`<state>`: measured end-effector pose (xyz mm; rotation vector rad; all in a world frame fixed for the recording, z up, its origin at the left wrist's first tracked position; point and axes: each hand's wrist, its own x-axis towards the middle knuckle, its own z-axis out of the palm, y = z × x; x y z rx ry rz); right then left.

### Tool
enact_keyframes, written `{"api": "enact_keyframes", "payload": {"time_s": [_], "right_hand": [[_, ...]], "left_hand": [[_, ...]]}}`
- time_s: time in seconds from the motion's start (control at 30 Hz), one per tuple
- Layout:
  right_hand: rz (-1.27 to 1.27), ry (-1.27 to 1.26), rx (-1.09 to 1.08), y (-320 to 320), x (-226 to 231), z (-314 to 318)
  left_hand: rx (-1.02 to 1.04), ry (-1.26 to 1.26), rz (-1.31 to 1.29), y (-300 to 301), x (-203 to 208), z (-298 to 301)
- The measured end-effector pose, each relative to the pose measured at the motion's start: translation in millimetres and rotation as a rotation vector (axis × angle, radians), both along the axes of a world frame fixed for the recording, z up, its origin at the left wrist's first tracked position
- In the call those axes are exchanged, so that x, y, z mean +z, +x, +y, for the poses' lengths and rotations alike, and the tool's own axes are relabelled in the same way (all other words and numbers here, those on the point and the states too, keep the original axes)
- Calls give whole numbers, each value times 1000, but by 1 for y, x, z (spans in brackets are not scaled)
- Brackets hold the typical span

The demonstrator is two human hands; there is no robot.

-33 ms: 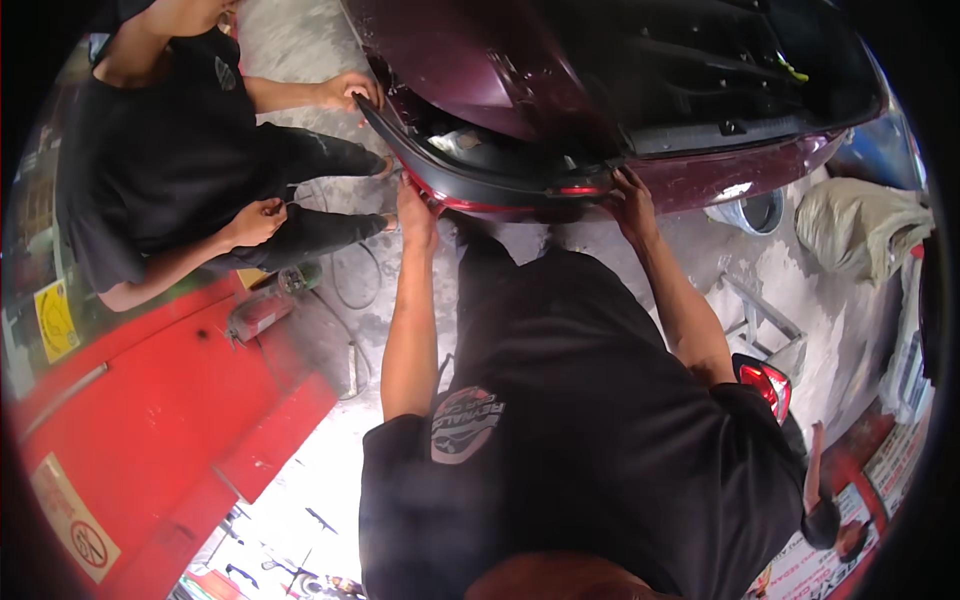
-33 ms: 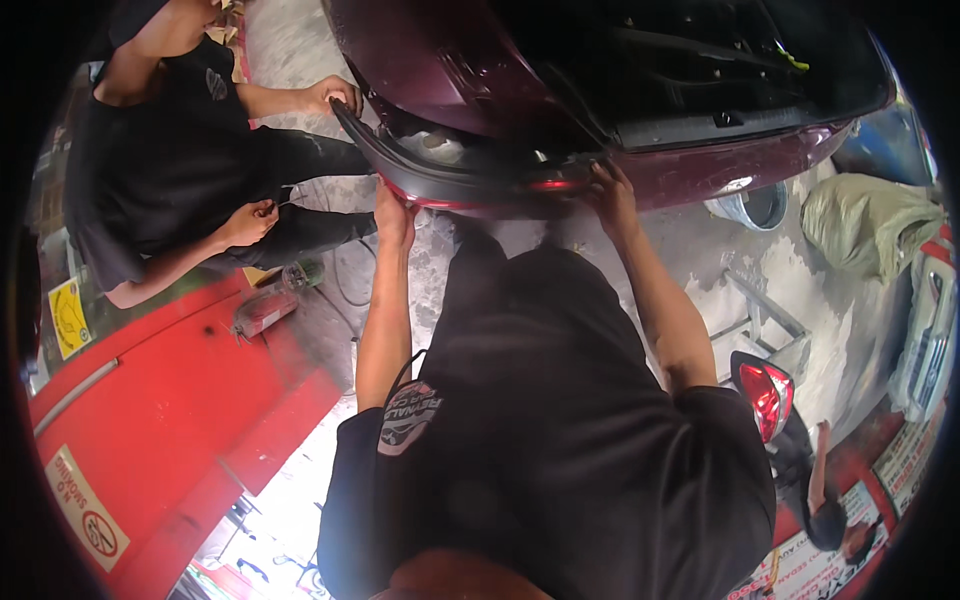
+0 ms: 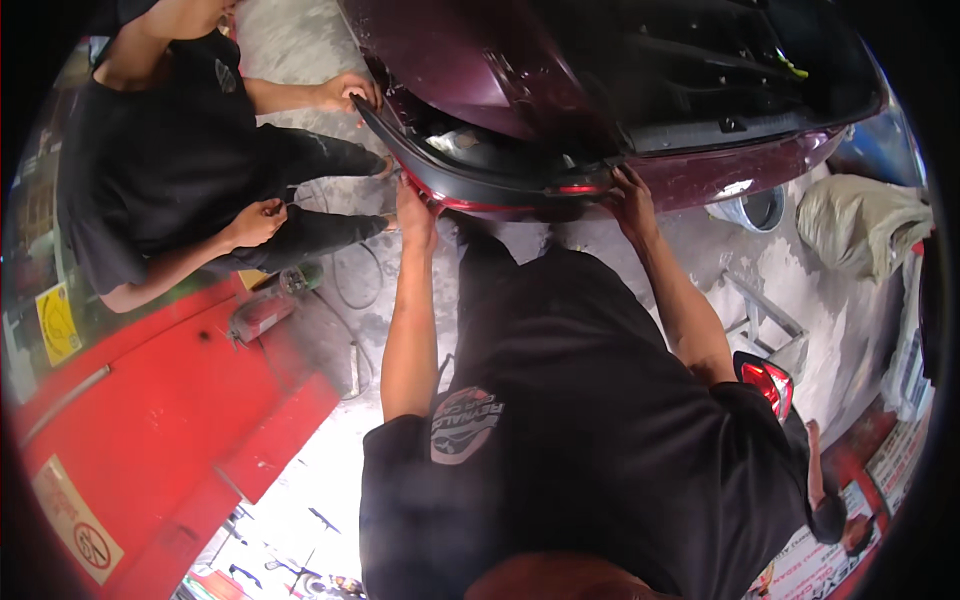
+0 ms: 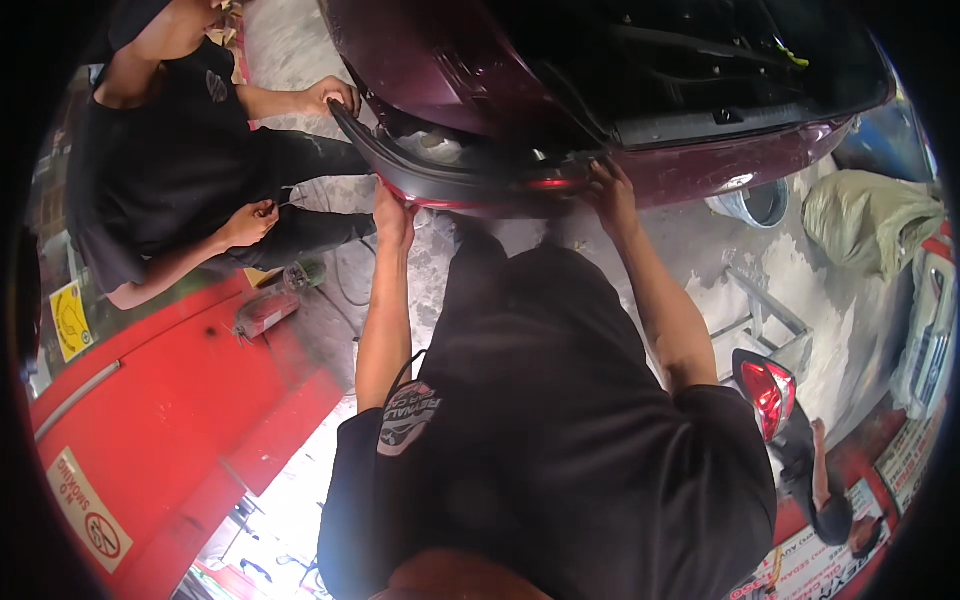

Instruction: The person installs a taillight assembly onto the rear of a maroon car. They align the unit, press it into place, and adjust the fit with both hands. A coworker assists by holding the bumper and pointing to alignment spots. The person briefly sorts small parts from a box before returning to the taillight.

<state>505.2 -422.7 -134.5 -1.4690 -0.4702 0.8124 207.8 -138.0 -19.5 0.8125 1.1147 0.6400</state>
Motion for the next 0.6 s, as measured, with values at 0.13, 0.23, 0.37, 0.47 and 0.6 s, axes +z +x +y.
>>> {"api": "enact_keyframes", "payload": {"time_s": [0.13,0.23,0.37,0.47,0.6], "right_hand": [[154,-25,-49,-3,12,0],[373,-35,-117,-19,73,21],[367,-3,-107,-18,71,17],[449,3,-136,-17,77,18],[521,-1,-146,-16,84,20]], "left_hand": [[-19,21,38,-1,-2,2],[-1,31,48,-3,1,0],[-18,10,41,-4,-8,4],[-4,1,53,-1,-6,3],[23,22,47,2,-2,-1]]}}
